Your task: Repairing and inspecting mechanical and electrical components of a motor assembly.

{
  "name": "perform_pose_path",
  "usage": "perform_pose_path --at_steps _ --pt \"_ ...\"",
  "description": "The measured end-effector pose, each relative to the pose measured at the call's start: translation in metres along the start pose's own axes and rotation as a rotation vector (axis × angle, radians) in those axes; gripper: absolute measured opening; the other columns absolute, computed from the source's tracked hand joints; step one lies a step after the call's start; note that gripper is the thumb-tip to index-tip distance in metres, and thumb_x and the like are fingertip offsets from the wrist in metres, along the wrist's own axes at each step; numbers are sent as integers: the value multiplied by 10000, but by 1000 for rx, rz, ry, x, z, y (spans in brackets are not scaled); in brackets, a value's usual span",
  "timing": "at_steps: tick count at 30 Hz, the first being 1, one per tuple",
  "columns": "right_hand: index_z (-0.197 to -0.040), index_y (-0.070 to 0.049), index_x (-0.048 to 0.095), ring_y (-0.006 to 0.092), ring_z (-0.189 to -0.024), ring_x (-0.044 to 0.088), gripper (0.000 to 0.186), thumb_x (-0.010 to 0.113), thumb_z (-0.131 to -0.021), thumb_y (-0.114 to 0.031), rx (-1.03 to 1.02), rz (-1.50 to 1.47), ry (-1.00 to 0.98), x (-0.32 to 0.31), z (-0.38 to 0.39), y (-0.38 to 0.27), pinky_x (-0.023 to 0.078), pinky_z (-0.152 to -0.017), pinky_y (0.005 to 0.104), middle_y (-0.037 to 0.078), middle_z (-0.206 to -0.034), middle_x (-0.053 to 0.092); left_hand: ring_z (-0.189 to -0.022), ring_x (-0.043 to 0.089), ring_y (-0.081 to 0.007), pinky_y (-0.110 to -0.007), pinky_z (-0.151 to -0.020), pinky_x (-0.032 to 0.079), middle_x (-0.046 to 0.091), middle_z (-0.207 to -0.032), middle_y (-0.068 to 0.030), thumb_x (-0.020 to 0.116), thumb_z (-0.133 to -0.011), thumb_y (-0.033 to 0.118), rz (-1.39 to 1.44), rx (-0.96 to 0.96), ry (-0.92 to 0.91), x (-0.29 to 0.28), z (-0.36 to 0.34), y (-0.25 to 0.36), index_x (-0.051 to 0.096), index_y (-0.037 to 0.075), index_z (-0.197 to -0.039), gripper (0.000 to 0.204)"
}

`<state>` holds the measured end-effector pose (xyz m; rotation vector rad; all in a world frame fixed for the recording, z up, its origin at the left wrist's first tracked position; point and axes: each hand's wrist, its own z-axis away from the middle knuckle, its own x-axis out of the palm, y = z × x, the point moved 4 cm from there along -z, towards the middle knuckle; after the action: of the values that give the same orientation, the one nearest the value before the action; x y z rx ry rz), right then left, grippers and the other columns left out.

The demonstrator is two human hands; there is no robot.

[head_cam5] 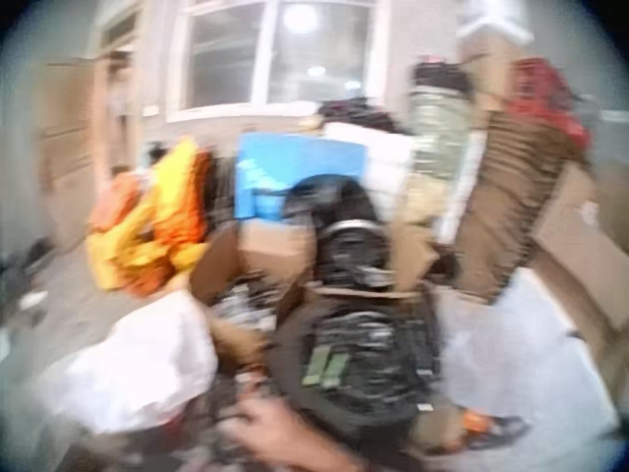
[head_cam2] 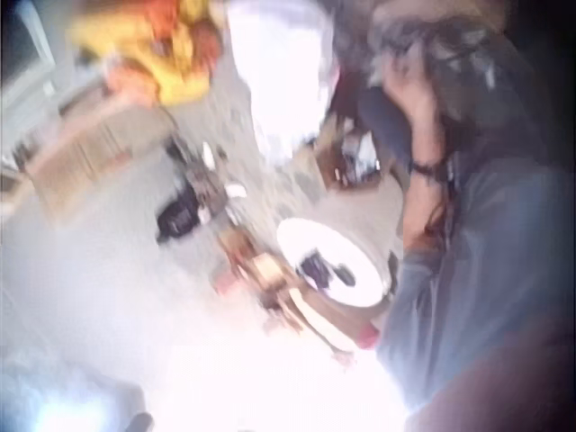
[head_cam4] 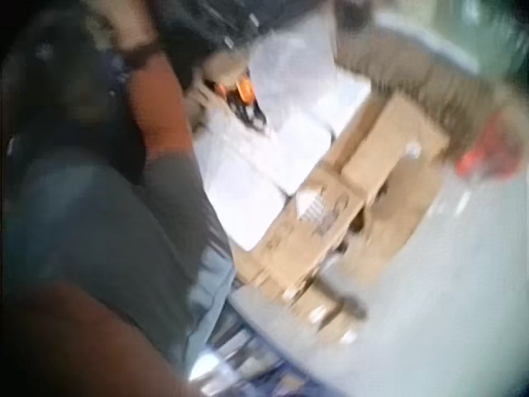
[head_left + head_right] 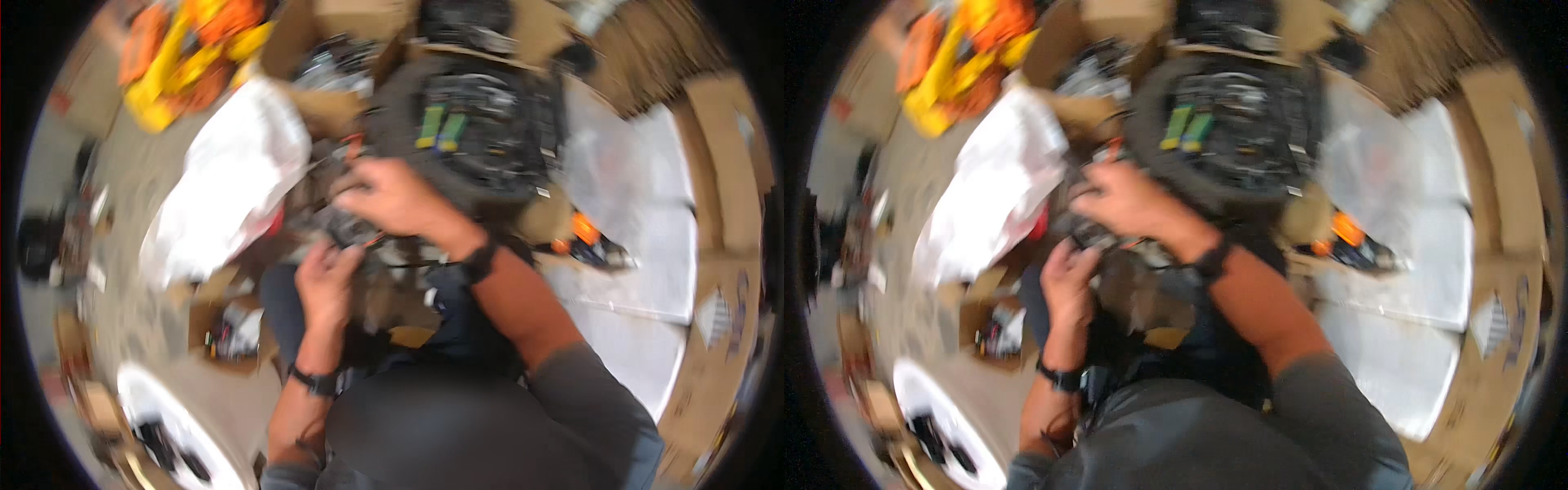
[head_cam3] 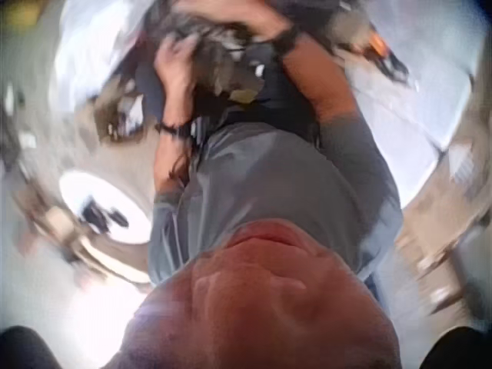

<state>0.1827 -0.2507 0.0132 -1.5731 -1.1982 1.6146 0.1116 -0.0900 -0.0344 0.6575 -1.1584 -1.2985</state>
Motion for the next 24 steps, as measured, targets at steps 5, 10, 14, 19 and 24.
perform_pose_path --at_steps 5,10,14,19,24 --pt "-877 29 606 359 -769 649 269 665 -780 -215 -124 -104 72 10 -5 3 501 -692 418 220 -812 644 -844 614 -122 -273 -743 496 643 -1005 -45 613 -894 15 187 133 -11 -5 -14 2 555 -4 -1175 287" --pt "-850 47 627 345 -762 672 266 668 -780 -206 -70 -156 135 -6 4 9 513 -695 403 220 -805 671 -994 616 -181 -323 -864 497 617 -1167 -105 580 -896 -4 255 172 -119 7 -27 -2 514 -26 -1231 342" --pt "-870 55 667 375 -834 677 346 690 -752 -270 -68 -226 153 -7 1 4 524 -750 420 243 -864 680 -1033 602 -207 -328 -945 463 607 -1186 -129 554 -868 -40 204 153 -64 -13 -35 6 484 -49 -1293 431" --pt "-936 58 678 321 -851 691 420 710 -761 -322 -103 -253 168 -14 2 0 528 -747 391 223 -897 698 -1027 604 -209 -332 -924 481 606 -1188 -127 547 -861 -53 160 202 -132 -3 -31 21 497 -44 -1284 427" --pt "-963 58 679 284 -823 690 456 723 -745 -340 -170 -287 184 -28 3 0 522 -738 378 211 -888 703 -1117 568 -261 -404 -970 466 555 -1269 -151 529 -850 -64 91 188 -160 -5 -24 27 439 -36 -1347 506"
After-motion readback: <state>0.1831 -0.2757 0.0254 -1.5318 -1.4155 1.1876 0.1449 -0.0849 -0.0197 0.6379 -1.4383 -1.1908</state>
